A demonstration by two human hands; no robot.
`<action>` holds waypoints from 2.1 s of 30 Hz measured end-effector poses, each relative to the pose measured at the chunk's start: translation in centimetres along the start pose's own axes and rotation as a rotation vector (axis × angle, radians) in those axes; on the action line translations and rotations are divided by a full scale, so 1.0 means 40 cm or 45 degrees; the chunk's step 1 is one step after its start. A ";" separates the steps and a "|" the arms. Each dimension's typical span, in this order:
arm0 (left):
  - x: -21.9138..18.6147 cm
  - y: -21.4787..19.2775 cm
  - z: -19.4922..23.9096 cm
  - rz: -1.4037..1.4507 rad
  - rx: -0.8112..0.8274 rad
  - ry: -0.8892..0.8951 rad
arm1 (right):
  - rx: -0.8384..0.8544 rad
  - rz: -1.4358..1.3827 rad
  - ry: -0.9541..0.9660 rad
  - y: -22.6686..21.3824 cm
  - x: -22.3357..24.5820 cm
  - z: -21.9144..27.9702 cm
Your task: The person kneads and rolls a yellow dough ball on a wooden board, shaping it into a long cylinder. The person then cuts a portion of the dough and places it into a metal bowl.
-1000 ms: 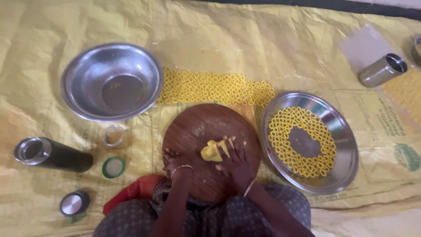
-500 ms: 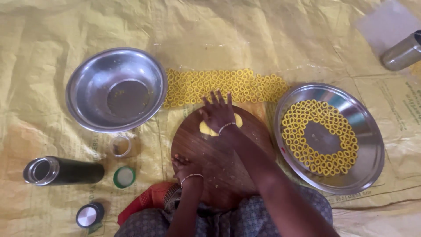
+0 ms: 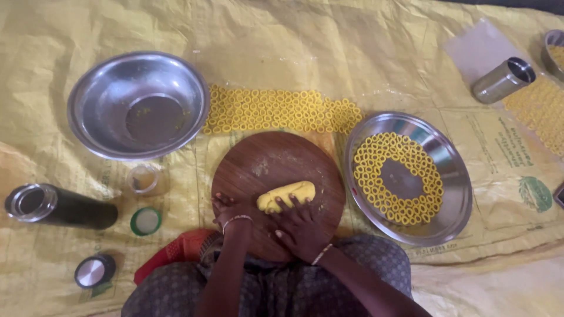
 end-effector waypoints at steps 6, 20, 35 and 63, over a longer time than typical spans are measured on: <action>-0.006 -0.023 0.032 -0.061 -0.069 0.009 | 0.096 -0.269 0.099 -0.010 0.008 0.044; -0.007 0.054 -0.037 -0.187 -0.145 -0.065 | -0.157 0.439 0.206 0.148 -0.175 -0.615; -0.017 -0.019 0.049 -0.044 -0.033 0.014 | -0.009 0.220 -0.045 0.085 0.016 -0.086; -0.016 0.002 -0.008 -0.116 -0.187 -0.039 | -0.233 0.370 0.140 0.147 -0.100 -0.400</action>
Point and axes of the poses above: each hand's wrist, its own z-axis away from the middle knuckle, its own y-axis out of the palm, x = y × z, the point moved 9 cm from there along -z, towards the middle knuckle, and after that the axes turned 3 degrees about y, right-handed, at the moved point
